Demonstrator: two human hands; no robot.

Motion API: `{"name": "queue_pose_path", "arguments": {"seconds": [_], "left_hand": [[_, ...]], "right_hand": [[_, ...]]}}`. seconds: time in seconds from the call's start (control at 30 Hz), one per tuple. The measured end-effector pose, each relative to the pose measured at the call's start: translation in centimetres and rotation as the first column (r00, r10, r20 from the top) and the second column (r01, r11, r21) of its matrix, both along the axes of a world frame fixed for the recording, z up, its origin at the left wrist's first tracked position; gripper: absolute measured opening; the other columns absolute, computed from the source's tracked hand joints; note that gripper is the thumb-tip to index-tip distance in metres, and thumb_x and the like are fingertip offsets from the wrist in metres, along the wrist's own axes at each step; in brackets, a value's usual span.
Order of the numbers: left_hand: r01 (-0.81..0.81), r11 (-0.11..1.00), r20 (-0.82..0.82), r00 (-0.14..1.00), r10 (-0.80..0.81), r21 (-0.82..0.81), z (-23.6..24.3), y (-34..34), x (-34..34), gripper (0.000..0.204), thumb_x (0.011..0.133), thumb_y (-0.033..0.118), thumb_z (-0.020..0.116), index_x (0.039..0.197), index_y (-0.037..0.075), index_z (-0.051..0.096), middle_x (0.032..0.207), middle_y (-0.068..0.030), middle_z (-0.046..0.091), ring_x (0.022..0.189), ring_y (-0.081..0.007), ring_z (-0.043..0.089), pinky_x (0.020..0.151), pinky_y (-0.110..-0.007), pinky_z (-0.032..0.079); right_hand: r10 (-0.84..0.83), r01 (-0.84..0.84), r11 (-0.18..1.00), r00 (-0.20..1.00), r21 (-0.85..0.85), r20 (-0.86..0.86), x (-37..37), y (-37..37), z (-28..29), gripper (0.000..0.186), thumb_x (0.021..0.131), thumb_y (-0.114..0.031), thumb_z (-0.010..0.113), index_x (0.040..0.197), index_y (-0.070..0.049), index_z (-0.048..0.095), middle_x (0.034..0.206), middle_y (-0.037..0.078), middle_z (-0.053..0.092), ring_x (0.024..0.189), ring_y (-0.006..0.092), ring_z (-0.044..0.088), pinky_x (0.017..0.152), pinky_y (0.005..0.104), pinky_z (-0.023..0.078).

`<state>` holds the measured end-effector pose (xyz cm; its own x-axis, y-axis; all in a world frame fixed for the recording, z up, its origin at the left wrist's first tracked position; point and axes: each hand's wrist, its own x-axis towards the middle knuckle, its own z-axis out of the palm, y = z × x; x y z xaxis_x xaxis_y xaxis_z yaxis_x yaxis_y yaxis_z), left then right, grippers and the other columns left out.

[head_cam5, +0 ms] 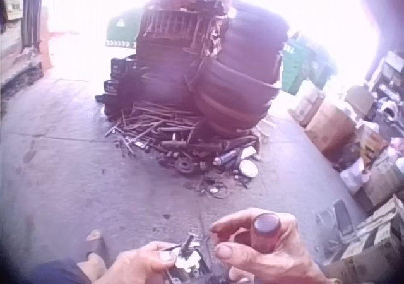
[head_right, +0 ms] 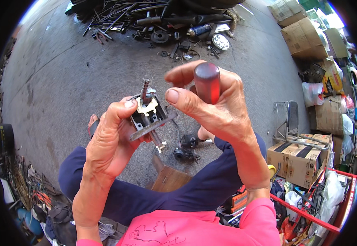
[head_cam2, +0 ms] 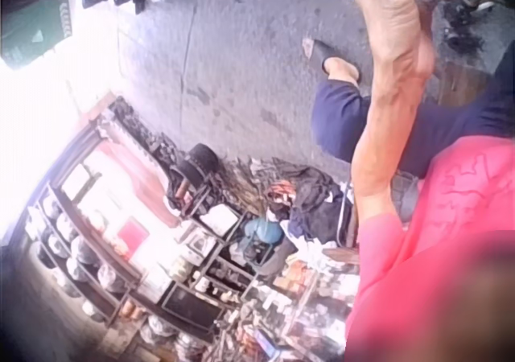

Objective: The person sits on the floor and uses a screwdriver to disassemble a small mechanical component, removing screws and separating internal parts. The person then reassembles the component by inserting parts back into the housing and tightening screws.

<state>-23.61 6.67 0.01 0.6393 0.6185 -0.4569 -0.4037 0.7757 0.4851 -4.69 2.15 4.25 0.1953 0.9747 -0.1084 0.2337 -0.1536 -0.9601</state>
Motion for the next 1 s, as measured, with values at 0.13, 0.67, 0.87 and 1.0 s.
{"name": "queue_pose_path", "arguments": {"seconds": [0.13, 0.67, 0.87, 1.0], "left_hand": [[0.138, 0.99, -0.011, 0.99, -0.138, 0.035, -0.5, -0.4, -0.2, 0.031, 0.087, 0.031, 0.062, 0.108, 0.008, 0.06, 0.097, -0.0024, 0.065, 0.092, -0.0143, 0.063, 0.078, -0.034, 0.049], [0.11, 0.993, 0.053, 0.993, -0.108, -0.042, -0.5, -0.6, 0.1, 0.031, 0.093, 0.029, 0.059, 0.107, 0.001, 0.058, 0.096, -0.0079, 0.064, 0.083, -0.0177, 0.065, 0.068, -0.033, 0.053], [0.089, 0.993, 0.059, 0.995, -0.084, -0.083, -0.3, -0.5, -0.1, 0.03, 0.094, 0.028, 0.057, 0.106, 0.001, 0.058, 0.096, -0.009, 0.064, 0.083, -0.0192, 0.065, 0.07, -0.036, 0.054], [0.104, 0.992, 0.096, 0.991, -0.098, -0.065, -0.5, -0.6, -0.4, 0.027, 0.091, 0.021, 0.058, 0.106, -0.001, 0.057, 0.097, -0.0104, 0.064, 0.084, -0.0209, 0.065, 0.071, -0.037, 0.055]], "right_hand": [[0.12, -0.115, 0.991, 0.99, 0.073, -0.069, 0.1, 0.4, -0.2, 0.035, 0.081, -0.016, 0.079, 0.111, -0.004, 0.068, 0.094, 0.003, 0.066, 0.074, 0.0052, 0.059, 0.059, 0.0196, 0.047], [0.203, -0.291, 0.916, 0.929, 0.274, 0.309, 0.1, 0.5, -1.6, 0.025, 0.071, -0.005, 0.082, 0.094, -0.004, 0.072, 0.09, 0.008, 0.064, 0.081, 0.0145, 0.061, 0.069, 0.0254, 0.048], [0.258, -0.344, 0.907, 0.909, 0.241, 0.328, -0.1, 0.4, -1.6, 0.024, 0.071, -0.003, 0.081, 0.093, -0.005, 0.073, 0.092, 0.008, 0.063, 0.084, 0.0158, 0.062, 0.073, 0.0269, 0.05], [0.322, -0.424, 0.872, 0.874, 0.245, 0.364, 0.2, 0.5, -1.7, 0.023, 0.071, -0.003, 0.08, 0.093, -0.004, 0.072, 0.093, 0.009, 0.063, 0.085, 0.0165, 0.063, 0.074, 0.027, 0.051]]}}
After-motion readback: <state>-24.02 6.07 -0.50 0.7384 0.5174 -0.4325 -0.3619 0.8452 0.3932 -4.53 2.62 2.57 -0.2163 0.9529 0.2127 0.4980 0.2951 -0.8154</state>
